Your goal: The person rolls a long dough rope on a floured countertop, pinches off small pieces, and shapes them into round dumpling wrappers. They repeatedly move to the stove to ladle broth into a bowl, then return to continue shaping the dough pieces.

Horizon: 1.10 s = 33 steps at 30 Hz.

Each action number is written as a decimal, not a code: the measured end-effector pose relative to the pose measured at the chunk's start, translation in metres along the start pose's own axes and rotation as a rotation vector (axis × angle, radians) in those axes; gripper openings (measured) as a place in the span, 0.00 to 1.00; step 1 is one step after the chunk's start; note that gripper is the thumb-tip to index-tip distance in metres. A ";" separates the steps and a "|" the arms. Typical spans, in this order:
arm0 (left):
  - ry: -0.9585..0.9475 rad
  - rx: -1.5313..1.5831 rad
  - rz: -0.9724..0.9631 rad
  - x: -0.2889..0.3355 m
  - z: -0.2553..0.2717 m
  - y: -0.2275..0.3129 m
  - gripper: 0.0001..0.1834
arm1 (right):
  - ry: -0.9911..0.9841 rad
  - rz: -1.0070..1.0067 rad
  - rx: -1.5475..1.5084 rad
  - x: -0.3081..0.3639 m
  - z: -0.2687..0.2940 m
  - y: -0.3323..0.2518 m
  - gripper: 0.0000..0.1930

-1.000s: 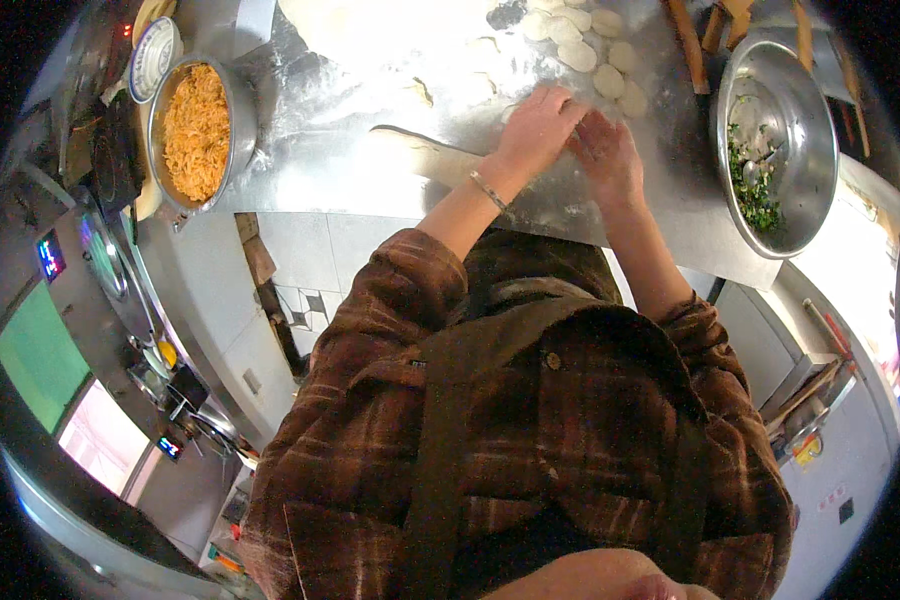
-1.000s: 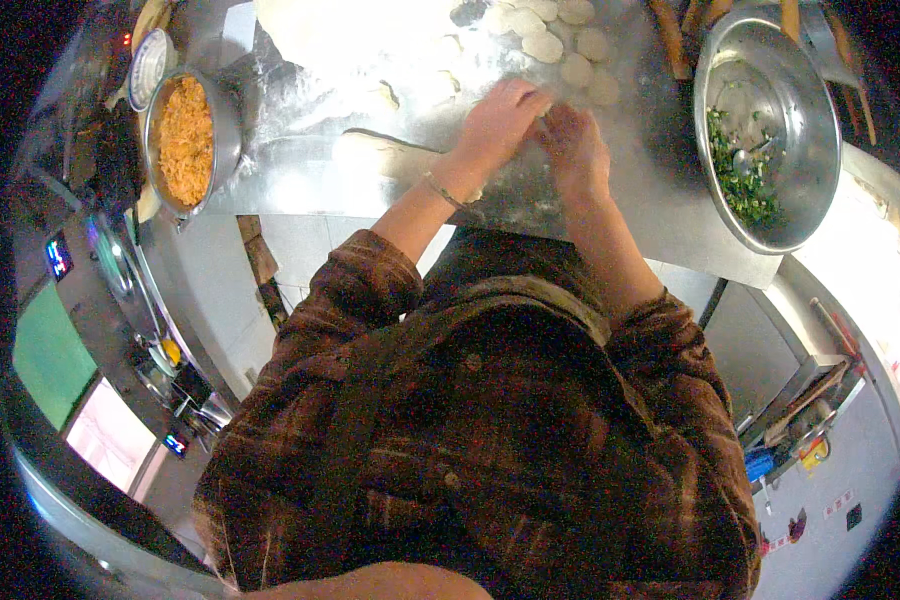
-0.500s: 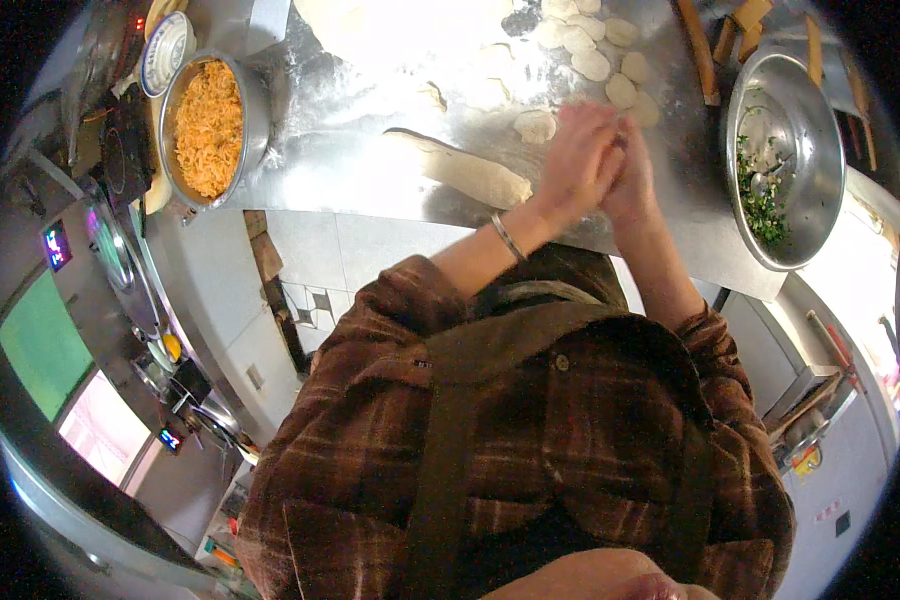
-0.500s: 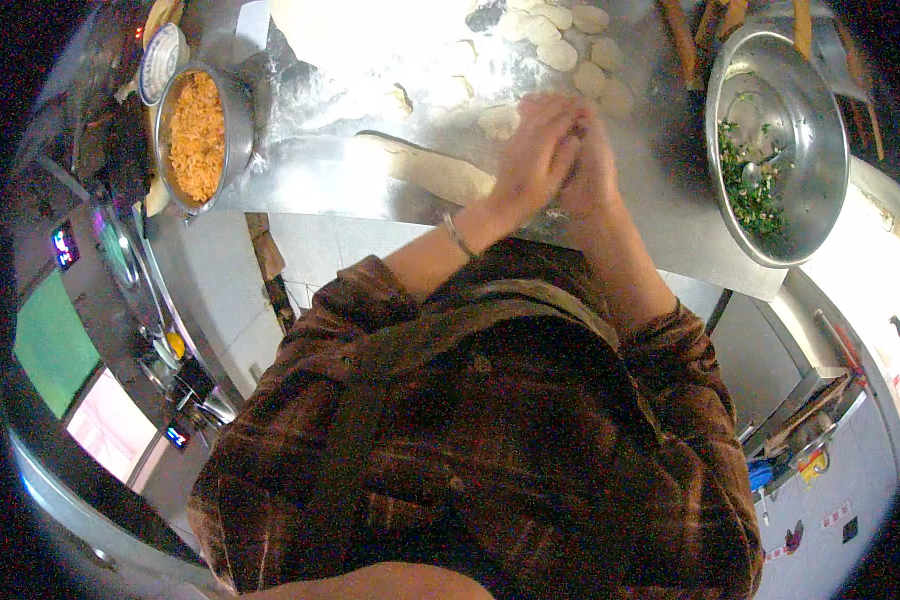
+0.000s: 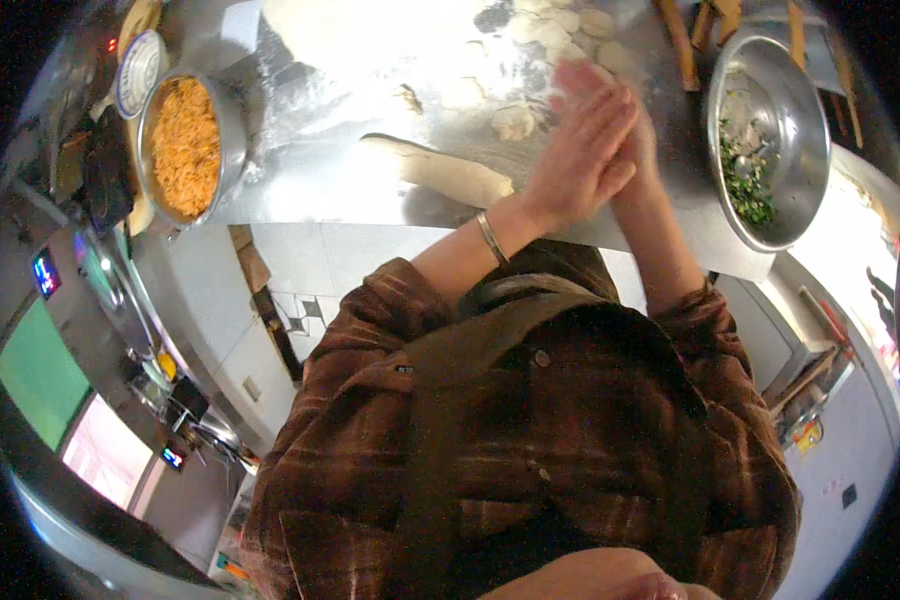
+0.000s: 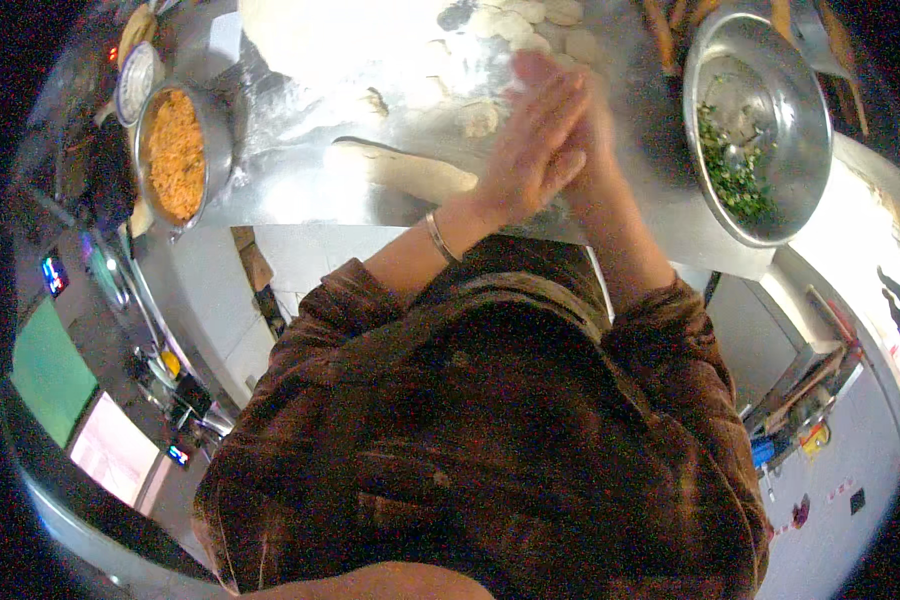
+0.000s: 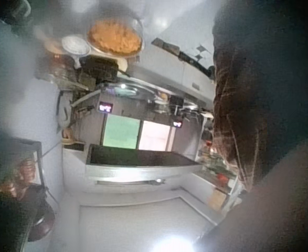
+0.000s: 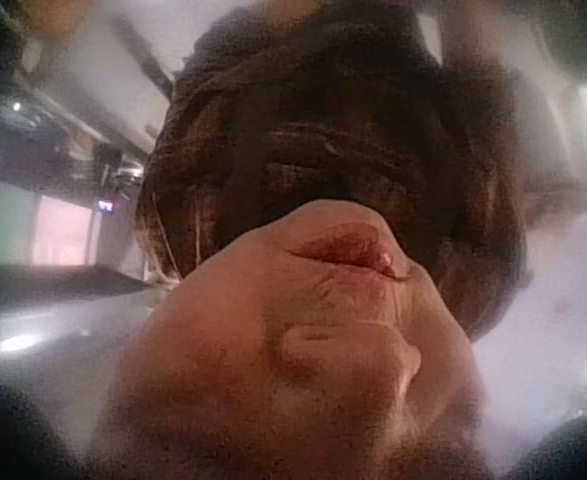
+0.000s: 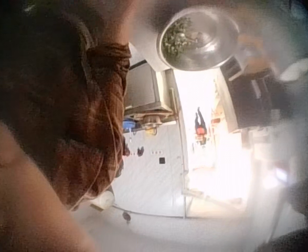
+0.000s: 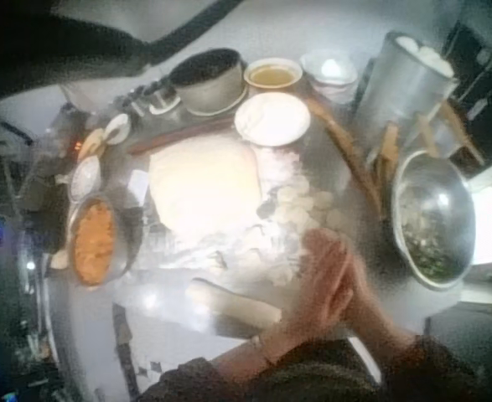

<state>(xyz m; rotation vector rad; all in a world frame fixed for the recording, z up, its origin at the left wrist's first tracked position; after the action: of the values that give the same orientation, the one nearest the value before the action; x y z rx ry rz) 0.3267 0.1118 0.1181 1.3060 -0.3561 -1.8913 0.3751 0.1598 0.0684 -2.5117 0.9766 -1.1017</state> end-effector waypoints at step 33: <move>0.143 -0.088 0.396 0.008 0.038 -0.041 0.23 | -0.058 -0.355 0.126 -0.008 -0.011 0.073 0.27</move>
<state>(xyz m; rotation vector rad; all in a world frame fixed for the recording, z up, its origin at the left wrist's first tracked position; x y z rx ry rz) 0.2741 0.1251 0.1038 1.2033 -0.4180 -1.4595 0.3273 0.1109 0.0386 -2.6572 0.4386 -1.1328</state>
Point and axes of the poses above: each hand's wrist, its own x-axis away from the middle knuckle, its own z-axis out of the back of the hand, y = z × x, the point moved 7 cm from there along -x, towards the middle knuckle, and after that the axes turned 12 degrees about -z, right-handed, at the moved point
